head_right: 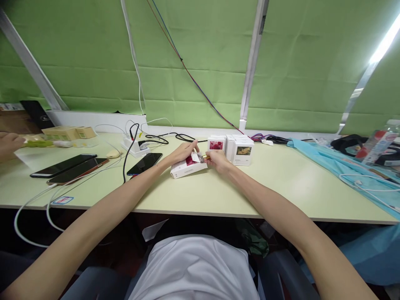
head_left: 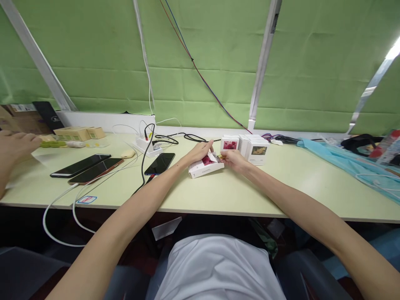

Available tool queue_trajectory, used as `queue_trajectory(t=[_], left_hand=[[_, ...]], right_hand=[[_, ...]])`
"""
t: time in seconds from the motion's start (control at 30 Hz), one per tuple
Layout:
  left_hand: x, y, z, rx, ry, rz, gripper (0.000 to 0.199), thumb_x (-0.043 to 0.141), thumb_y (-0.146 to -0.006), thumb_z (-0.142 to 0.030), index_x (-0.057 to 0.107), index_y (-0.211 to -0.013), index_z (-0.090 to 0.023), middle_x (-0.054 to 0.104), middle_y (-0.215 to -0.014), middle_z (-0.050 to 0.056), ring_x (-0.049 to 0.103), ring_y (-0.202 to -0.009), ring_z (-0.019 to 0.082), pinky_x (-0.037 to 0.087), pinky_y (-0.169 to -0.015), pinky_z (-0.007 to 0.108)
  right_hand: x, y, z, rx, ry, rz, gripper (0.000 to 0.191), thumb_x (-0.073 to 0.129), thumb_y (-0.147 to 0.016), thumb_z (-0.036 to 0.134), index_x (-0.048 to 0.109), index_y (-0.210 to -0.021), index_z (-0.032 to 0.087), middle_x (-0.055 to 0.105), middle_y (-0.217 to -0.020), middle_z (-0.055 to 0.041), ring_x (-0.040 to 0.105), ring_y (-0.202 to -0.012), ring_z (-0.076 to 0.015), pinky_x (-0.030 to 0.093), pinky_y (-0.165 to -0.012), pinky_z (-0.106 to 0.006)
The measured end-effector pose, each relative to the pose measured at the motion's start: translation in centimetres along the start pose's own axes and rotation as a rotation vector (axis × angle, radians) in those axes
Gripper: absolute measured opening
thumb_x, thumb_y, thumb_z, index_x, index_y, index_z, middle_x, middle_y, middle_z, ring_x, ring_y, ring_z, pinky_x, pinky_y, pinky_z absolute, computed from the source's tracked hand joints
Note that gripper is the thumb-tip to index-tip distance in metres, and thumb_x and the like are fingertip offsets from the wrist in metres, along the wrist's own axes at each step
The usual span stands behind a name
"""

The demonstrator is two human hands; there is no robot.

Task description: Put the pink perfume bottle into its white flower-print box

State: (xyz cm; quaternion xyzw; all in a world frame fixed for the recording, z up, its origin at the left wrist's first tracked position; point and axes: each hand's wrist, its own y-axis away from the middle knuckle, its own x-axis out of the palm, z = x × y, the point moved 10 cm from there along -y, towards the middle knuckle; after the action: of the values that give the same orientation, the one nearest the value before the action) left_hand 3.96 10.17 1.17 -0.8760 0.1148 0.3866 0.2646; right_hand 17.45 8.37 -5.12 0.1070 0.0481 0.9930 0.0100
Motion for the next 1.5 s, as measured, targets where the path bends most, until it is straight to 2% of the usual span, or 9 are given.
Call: queue_trajectory(t=[0.07, 0.17, 0.27, 0.4, 0.47, 0.67, 0.9, 1.33, 1.5], left_hand=[[0.2, 0.1, -0.4, -0.003, 0.024, 0.061, 0.066, 0.030, -0.095, -0.068, 0.072, -0.091, -0.017, 0.066, -0.076, 0.005, 0.058, -0.074, 0.020, 0.044, -0.074, 0.030], [0.7, 0.3, -0.7, -0.010, 0.055, 0.177, 0.059, 0.056, -0.084, -0.068, 0.066, -0.118, -0.020, 0.068, -0.082, 0.002, 0.058, -0.070, 0.018, 0.042, -0.069, 0.028], [1.3, 0.7, -0.5, -0.037, 0.056, 0.299, 0.090, 0.078, -0.066, -0.057, 0.047, -0.142, -0.022, 0.067, -0.082, -0.001, 0.060, -0.065, 0.017, 0.041, -0.065, 0.026], [2.2, 1.1, -0.8, 0.000, -0.007, 0.374, 0.122, 0.089, -0.050, -0.043, 0.029, -0.154, -0.021, 0.064, -0.086, -0.001, 0.062, -0.072, 0.019, 0.043, -0.070, 0.028], [2.5, 1.2, -1.3, 0.057, -0.020, 0.360, 0.128, 0.091, -0.048, -0.040, 0.025, -0.156, -0.018, 0.062, -0.086, -0.001, 0.061, -0.076, 0.020, 0.044, -0.074, 0.029], [2.7, 1.3, -2.4, 0.155, 0.113, 0.219, 0.115, 0.086, -0.059, -0.046, 0.025, -0.151, -0.017, 0.058, -0.095, 0.001, 0.058, -0.088, 0.020, 0.045, -0.079, 0.029], [2.0, 1.5, -2.5, 0.101, 0.223, 0.096, 0.116, 0.087, -0.060, -0.044, 0.022, -0.153, -0.018, 0.047, -0.077, -0.007, 0.048, -0.070, 0.014, 0.038, -0.067, 0.026], [2.0, 1.6, -2.5, 0.098, 0.339, 0.057, 0.113, 0.088, -0.062, -0.044, 0.023, -0.151, -0.018, 0.056, -0.083, -0.003, 0.054, -0.074, 0.015, 0.040, -0.068, 0.027], [1.9, 1.6, -2.3, 0.081, 0.347, 0.046, 0.112, 0.089, -0.061, -0.044, 0.026, -0.149, -0.018, 0.056, -0.084, -0.003, 0.055, -0.074, 0.015, 0.041, -0.069, 0.027]], right_hand=[[-0.1, -0.1, 0.0, -0.007, -0.007, -0.013, 0.020, 0.058, -0.087, 0.002, 0.057, -0.071, 0.013, 0.061, -0.059, -0.0027, 0.057, -0.051, -0.0097, 0.053, -0.053, -0.019], [-0.2, -0.2, 0.1, -0.024, -0.013, -0.019, 0.019, 0.058, -0.085, 0.000, 0.058, -0.071, 0.013, 0.061, -0.059, -0.0028, 0.059, -0.052, -0.0101, 0.054, -0.054, -0.019], [-0.5, -0.3, 0.3, -0.032, -0.015, -0.039, 0.018, 0.059, -0.083, -0.001, 0.060, -0.072, 0.013, 0.063, -0.059, -0.0031, 0.060, -0.052, -0.0101, 0.055, -0.054, -0.019], [-1.0, -0.7, 0.2, -0.037, -0.036, -0.078, 0.016, 0.062, -0.085, 0.004, 0.060, -0.073, 0.013, 0.064, -0.061, -0.0036, 0.061, -0.052, -0.0105, 0.056, -0.056, -0.020], [-1.2, -1.0, 0.2, -0.048, -0.050, -0.088, 0.016, 0.063, -0.087, 0.006, 0.059, -0.073, 0.014, 0.065, -0.062, -0.0035, 0.062, -0.052, -0.0104, 0.057, -0.057, -0.020], [-2.1, -1.0, 1.4, -0.146, -0.055, -0.144, 0.023, 0.057, -0.097, 0.019, 0.057, -0.075, 0.016, 0.064, -0.062, -0.0021, 0.062, -0.052, -0.0099, 0.055, -0.053, -0.019], [-2.1, 0.2, 4.4, -0.347, 0.058, -0.144, 0.025, 0.058, -0.096, 0.020, 0.060, -0.072, 0.017, 0.063, -0.058, -0.0008, 0.061, -0.052, -0.0104, 0.052, -0.051, -0.019], [-1.9, 1.1, 5.8, -0.515, 0.179, -0.133, 0.024, 0.064, -0.093, 0.023, 0.058, -0.070, 0.020, 0.063, -0.058, 0.0012, 0.060, -0.052, -0.0113, 0.051, -0.054, -0.022], [-1.7, 1.4, 5.6, -0.517, 0.191, -0.116, 0.026, 0.067, -0.091, 0.025, 0.056, -0.068, 0.021, 0.063, -0.059, 0.0017, 0.060, -0.054, -0.0116, 0.051, -0.056, -0.022]])
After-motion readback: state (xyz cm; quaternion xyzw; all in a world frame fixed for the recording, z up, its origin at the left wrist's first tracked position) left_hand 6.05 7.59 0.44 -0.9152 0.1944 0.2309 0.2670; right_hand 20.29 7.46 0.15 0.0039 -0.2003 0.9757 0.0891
